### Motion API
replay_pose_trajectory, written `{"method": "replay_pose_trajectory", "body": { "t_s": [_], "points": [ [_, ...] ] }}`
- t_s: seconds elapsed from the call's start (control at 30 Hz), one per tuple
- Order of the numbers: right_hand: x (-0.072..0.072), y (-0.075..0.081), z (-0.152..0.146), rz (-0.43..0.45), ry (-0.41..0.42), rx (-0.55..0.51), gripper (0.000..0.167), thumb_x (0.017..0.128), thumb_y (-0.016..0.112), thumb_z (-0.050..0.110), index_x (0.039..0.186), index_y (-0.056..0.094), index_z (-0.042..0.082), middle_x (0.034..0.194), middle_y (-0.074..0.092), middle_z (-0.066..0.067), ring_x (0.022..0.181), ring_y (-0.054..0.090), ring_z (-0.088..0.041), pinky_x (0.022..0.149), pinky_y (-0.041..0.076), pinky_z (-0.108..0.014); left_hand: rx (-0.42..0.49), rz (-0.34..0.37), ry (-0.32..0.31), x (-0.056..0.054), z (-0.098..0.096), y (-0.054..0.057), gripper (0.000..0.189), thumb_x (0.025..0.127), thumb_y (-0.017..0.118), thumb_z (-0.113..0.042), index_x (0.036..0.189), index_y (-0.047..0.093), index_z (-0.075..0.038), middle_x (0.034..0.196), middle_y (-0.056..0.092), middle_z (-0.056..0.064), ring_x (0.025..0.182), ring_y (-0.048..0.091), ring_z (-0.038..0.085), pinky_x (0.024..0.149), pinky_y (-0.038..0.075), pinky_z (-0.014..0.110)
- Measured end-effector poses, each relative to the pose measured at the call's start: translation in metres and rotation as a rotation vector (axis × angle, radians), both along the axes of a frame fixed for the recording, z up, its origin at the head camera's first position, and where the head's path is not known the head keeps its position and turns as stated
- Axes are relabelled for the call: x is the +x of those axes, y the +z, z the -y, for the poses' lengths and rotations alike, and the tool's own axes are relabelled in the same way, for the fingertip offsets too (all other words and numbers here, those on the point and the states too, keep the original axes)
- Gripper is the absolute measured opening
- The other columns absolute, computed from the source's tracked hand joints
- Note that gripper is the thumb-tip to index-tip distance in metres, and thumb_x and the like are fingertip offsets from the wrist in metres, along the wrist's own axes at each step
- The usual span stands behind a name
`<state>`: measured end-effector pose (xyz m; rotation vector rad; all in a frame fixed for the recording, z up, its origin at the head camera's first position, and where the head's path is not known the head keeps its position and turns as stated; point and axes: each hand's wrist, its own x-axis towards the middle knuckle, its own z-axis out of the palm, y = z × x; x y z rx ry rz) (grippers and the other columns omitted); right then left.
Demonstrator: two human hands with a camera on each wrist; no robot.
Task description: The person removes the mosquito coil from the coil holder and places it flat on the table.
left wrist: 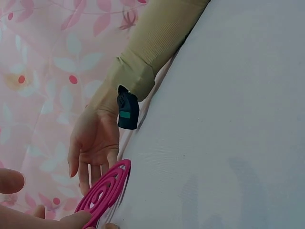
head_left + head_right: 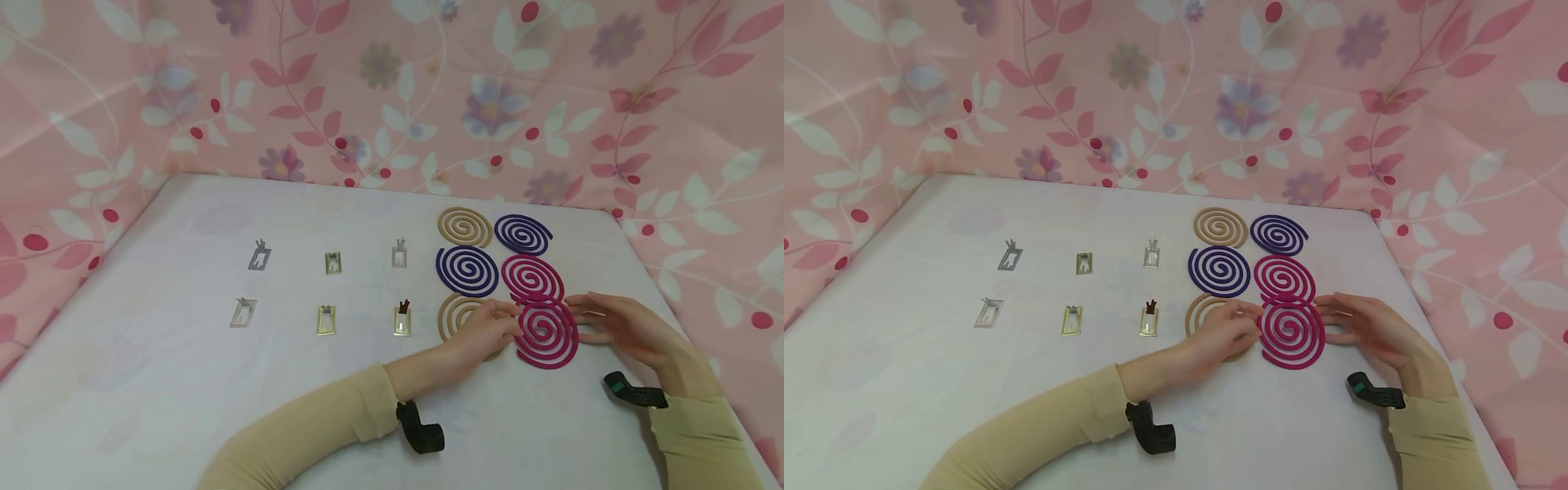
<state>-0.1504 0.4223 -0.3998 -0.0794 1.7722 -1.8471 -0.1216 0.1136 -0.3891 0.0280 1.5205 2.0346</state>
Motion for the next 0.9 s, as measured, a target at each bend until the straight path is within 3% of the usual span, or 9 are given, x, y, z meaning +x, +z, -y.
{"method": "replay_pose_trajectory", "body": {
  "t_s": [0.33, 0.47, 0.9],
  "points": [
    [0.001, 0.000, -0.009, -0.044, 0.024, 0.082, 0.043, 0.111, 0.029, 0.023, 0.144, 0.050, 0.007, 0.125, 0.070, 0.002, 0.112, 0.068, -0.016, 0.091, 0.058, -0.035, 0.001, 0.003, -0.057, 0.007, 0.002, 0.001, 0.029, 0.090, 0.059, -0.007, 0.120, 0.060, -0.005, 0.122, 0.059, -0.002, 0.105, 0.060, 0.009, 0.106, 0.049, 0.033],
    [0.000, 0.000, -0.010, -0.052, 0.024, 0.119, 0.042, 0.111, 0.030, 0.025, 0.145, 0.050, 0.010, 0.125, 0.070, 0.003, 0.112, 0.068, -0.015, 0.092, 0.058, -0.032, 0.008, 0.017, -0.086, 0.008, 0.003, 0.001, 0.029, 0.093, 0.058, -0.008, 0.122, 0.058, -0.004, 0.122, 0.057, -0.001, 0.112, 0.059, 0.012, 0.108, 0.047, 0.036],
    [0.000, -0.004, -0.011, -0.084, 0.003, 0.128, 0.039, 0.110, 0.032, 0.023, 0.141, 0.054, 0.012, 0.120, 0.072, 0.003, 0.109, 0.069, -0.014, 0.089, 0.058, -0.028, 0.095, 0.094, -0.182, 0.005, 0.007, 0.000, 0.032, 0.098, 0.054, -0.009, 0.129, 0.053, -0.002, 0.119, 0.053, 0.001, 0.111, 0.057, 0.015, 0.111, 0.044, 0.041]
  ]
}}
